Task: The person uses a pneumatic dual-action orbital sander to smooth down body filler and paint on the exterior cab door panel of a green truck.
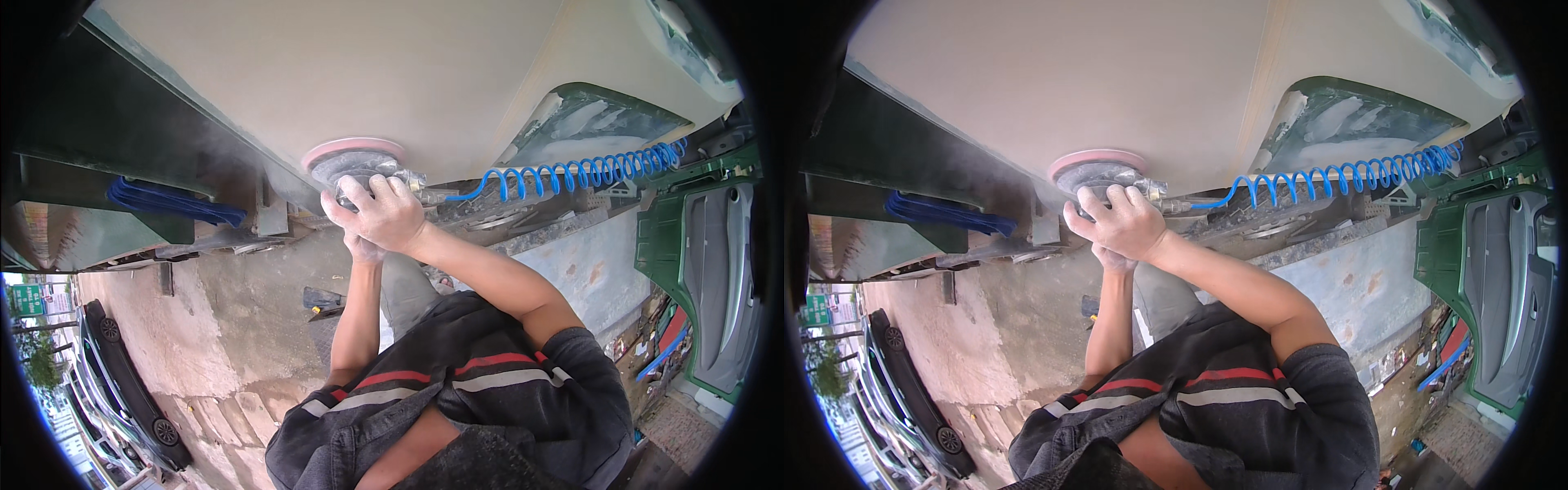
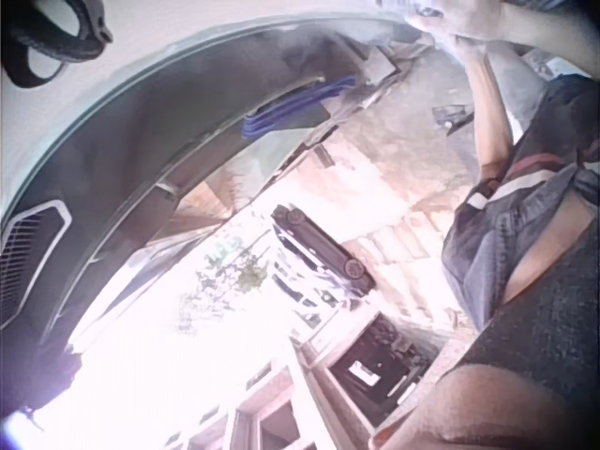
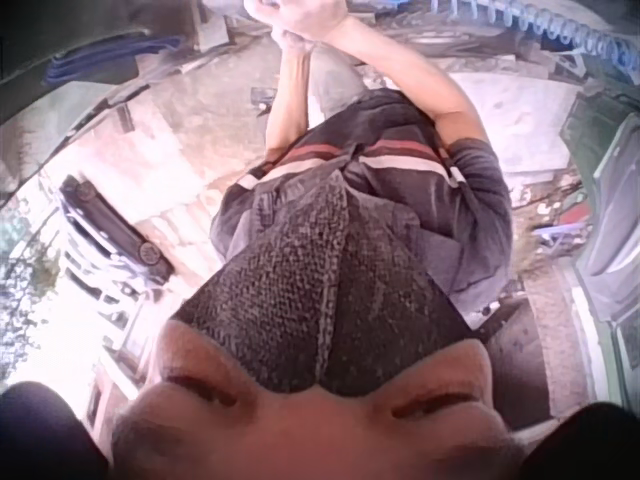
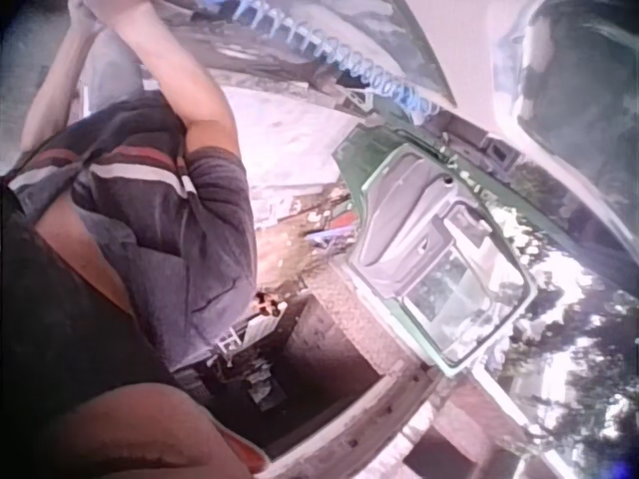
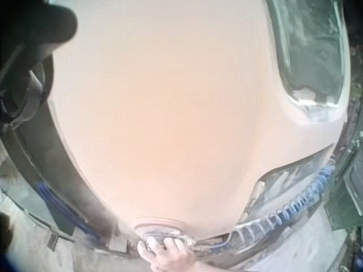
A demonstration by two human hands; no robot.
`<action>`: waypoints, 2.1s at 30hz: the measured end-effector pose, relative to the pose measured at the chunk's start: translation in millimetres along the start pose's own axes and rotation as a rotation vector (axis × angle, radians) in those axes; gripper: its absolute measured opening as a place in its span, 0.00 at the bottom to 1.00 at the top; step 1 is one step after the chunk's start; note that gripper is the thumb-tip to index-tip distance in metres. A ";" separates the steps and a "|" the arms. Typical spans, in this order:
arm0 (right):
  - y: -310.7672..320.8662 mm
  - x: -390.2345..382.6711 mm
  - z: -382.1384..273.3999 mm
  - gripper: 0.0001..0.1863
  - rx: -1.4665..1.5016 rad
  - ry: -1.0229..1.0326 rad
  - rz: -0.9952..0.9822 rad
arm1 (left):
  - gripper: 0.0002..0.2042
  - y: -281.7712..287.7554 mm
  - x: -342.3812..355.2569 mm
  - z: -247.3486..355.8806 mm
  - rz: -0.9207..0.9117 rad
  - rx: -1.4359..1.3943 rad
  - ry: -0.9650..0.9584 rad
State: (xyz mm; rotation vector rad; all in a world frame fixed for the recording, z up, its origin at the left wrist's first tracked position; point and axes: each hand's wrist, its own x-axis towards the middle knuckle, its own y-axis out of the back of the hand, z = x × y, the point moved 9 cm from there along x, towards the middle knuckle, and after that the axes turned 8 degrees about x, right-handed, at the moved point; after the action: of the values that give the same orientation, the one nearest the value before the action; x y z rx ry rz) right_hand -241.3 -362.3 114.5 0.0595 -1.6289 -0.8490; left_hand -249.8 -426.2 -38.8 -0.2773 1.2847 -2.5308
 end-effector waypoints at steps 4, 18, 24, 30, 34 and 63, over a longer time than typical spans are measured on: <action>28.2 2.7 20.3 0.18 -0.014 -0.041 0.068 | 0.29 -30.6 1.3 -5.3 -0.018 0.076 -0.016; 51.9 -14.9 49.3 0.20 0.029 -0.136 0.199 | 0.33 -52.3 -0.8 -1.8 -0.171 0.294 -0.075; 104.0 38.5 73.8 0.19 0.062 -0.216 0.353 | 0.35 -126.8 25.0 34.3 -0.436 0.384 -0.097; 74.9 -7.3 66.0 0.18 0.000 -0.179 0.170 | 0.36 -70.0 2.6 -10.7 -0.243 0.329 -0.028; 117.6 51.2 79.1 0.17 -0.027 -0.174 0.269 | 0.36 -145.0 28.1 34.1 -0.338 0.389 -0.174; 66.4 0.7 55.2 0.16 -0.025 -0.037 0.122 | 0.38 -63.5 12.1 -17.0 -0.291 0.300 0.015</action>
State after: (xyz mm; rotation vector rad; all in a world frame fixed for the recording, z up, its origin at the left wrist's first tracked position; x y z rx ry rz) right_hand -262.5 -287.4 151.8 -0.0728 -1.6390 -0.7811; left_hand -276.9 -381.9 3.2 -0.4039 0.9043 -2.9276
